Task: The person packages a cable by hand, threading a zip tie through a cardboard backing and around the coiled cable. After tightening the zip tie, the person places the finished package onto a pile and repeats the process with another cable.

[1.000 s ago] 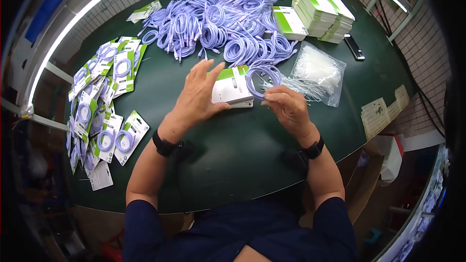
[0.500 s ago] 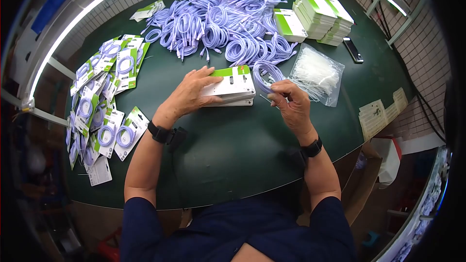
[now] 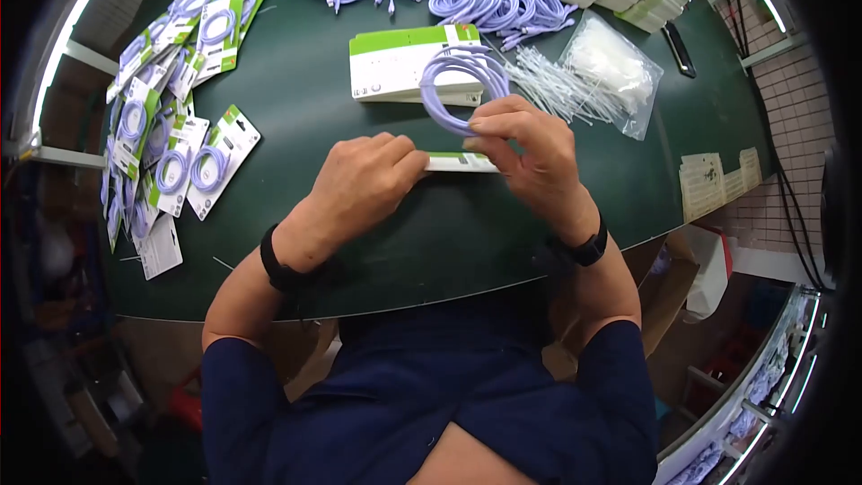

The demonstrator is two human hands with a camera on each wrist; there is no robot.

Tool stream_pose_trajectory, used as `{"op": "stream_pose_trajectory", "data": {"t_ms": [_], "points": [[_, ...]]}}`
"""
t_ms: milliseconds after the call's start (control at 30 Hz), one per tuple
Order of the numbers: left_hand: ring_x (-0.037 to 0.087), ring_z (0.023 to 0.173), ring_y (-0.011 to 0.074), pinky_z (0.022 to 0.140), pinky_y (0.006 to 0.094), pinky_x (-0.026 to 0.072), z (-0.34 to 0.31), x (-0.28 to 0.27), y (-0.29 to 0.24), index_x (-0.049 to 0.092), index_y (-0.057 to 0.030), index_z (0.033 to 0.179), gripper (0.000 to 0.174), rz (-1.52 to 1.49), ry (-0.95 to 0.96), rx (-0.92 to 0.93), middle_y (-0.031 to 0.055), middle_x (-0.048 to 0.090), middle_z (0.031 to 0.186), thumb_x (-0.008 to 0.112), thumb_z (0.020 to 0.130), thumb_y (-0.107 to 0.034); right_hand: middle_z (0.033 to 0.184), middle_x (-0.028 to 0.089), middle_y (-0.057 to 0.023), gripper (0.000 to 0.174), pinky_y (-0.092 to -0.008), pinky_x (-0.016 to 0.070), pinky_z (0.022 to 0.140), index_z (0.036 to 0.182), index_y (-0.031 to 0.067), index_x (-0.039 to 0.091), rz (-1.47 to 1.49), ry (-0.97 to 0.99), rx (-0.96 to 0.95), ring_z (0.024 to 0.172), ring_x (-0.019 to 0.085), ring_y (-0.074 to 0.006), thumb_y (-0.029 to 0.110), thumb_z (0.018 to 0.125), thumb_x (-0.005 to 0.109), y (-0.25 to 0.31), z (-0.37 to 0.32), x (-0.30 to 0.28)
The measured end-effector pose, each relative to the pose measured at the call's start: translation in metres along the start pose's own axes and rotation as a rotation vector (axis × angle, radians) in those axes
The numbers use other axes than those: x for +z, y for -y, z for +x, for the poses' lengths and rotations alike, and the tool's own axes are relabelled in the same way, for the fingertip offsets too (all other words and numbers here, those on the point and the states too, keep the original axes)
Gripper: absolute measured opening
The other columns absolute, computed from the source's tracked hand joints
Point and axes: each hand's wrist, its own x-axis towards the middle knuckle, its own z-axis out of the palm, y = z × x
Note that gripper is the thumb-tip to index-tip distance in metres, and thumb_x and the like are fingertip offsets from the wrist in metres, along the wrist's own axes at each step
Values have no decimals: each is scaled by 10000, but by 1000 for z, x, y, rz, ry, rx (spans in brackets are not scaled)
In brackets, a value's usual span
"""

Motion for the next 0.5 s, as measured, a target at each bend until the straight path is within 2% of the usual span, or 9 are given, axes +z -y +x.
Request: {"op": "stream_pose_trajectory", "data": {"t_ms": [167, 267, 300, 400, 433, 500], "points": [[673, 756, 218, 657, 375, 554, 14, 3, -3, 681, -79, 936, 128, -101, -108, -28, 35, 648, 823, 764, 860, -141, 956, 743, -160, 279, -330, 581, 652, 1085, 23, 671, -140, 88, 35, 787, 741, -268, -68, 858, 806, 7, -6, 16], [659, 732, 244, 649, 367, 560, 22, 6, 3, 710, -68, 990, 196, -137, -307, 67, 75, 648, 821, 808, 837, -141, 921, 725, -137, 272, -375, 587, 658, 1052, 43, 682, -103, -115, 77, 777, 730, -323, -43, 828, 810, -10, -14, 27], [659, 732, 244, 649, 367, 560, 22, 4, 2, 710, -68, 990, 196, -135, -303, 71, 75, 648, 821, 808, 837, -141, 921, 725, -137, 272, -375, 587, 658, 1052, 43, 682, -102, -122, 77, 777, 730, -323, -43, 828, 810, -12, -13, 27], [690, 807, 232, 694, 339, 568, 4, -5, -15, 731, -27, 1021, 190, -229, -518, 69, 100, 706, 903, 827, 877, -107, 950, 745, -174, 286, -336, 592, 651, 1077, 14, 656, -111, -115, -15, 787, 744, -291, -46, 853, 823, -12, -15, 25], [690, 807, 232, 694, 339, 568, -5, -6, -22, 731, -27, 1021, 190, -232, -508, 71, 100, 706, 903, 827, 877, -107, 950, 745, -174, 286, -336, 592, 651, 1077, 14, 656, -110, -121, -8, 787, 744, -291, -46, 853, 823, -12, -16, 25], [676, 835, 209, 696, 335, 556, -25, -5, -40, 713, -20, 1114, 260, -992, -121, -519, 83, 707, 966, 804, 932, -181, 945, 744, -168, 295, -340, 594, 647, 1079, 16, 656, -111, -99, -36, 788, 747, -287, -47, 845, 825, -13, -17, 23]]}}
